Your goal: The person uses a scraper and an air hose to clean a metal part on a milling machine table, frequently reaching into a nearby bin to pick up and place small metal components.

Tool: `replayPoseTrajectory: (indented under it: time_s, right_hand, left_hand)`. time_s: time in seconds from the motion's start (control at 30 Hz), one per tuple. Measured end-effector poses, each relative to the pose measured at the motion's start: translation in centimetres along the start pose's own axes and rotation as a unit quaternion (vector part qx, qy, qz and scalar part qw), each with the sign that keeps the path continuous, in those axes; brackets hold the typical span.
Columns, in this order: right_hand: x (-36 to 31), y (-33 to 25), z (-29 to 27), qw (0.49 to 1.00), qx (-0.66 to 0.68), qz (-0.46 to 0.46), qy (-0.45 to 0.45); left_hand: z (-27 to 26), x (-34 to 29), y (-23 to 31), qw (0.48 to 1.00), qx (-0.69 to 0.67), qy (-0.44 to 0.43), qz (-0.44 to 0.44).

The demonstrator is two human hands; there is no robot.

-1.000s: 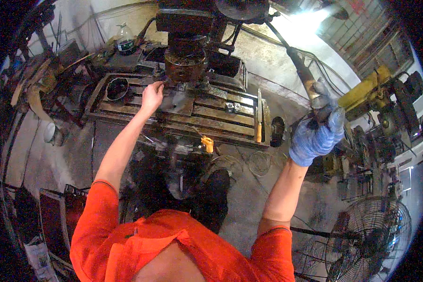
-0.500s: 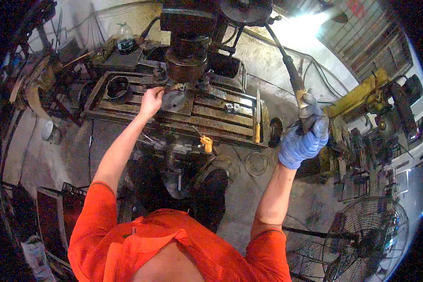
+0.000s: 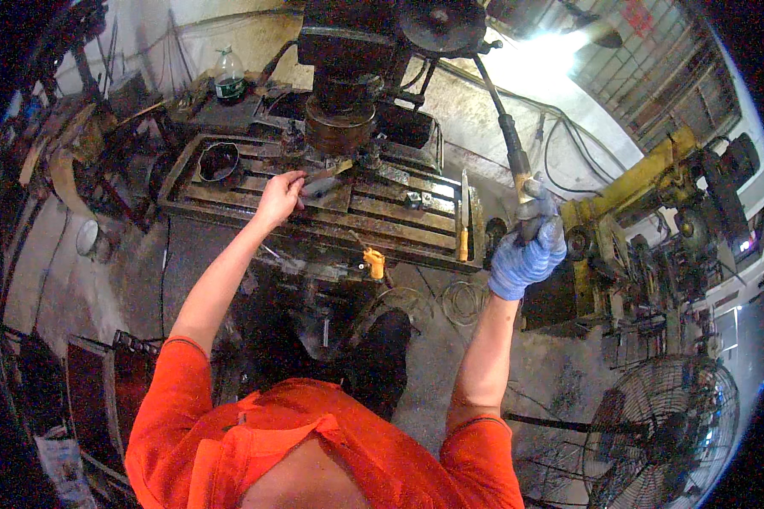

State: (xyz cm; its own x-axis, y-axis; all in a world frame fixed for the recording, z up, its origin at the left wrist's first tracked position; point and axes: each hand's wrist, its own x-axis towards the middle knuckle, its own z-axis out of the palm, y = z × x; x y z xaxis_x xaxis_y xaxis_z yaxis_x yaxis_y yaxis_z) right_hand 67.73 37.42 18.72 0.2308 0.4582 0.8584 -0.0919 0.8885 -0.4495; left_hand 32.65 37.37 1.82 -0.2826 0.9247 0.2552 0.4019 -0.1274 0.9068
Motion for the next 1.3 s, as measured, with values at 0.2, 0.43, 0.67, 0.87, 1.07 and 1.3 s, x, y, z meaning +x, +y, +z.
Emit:
replayPoseTrajectory:
  time_s: [0.2, 0.43, 0.67, 0.87, 1.07, 1.3]
  right_hand:
    - [-1.0, 1.0, -0.9, 0.999, 0.008, 0.038, 0.038]
    - [-0.4, -1.1, 0.4, 0.998, 0.031, 0.060, 0.016]
    - [0.8, -2.3, 0.7, 0.990, -0.135, 0.012, 0.028]
    - [1.6, -2.7, -0.4, 0.996, -0.020, 0.075, 0.035]
    - [3.5, -1.7, -0.8, 0.998, 0.031, 0.036, 0.041]
    - [5.6, -3.0, 0.2, 0.994, -0.051, -0.051, 0.088]
  left_hand:
    - [-0.3, 0.2, -1.8, 0.995, 0.085, 0.029, 0.053]
    - [-0.3, -0.6, -0.6, 0.995, 0.079, 0.056, 0.010]
    - [-0.1, -0.3, 0.2, 0.999, 0.033, 0.020, -0.009]
    - [0.4, 0.1, 0.6, 1.000, 0.004, 0.018, -0.022]
    - [0.4, 0.5, 0.5, 1.000, -0.007, 0.026, -0.010]
    - [0.6, 1.1, -0.4, 1.000, 0.008, 0.011, -0.021]
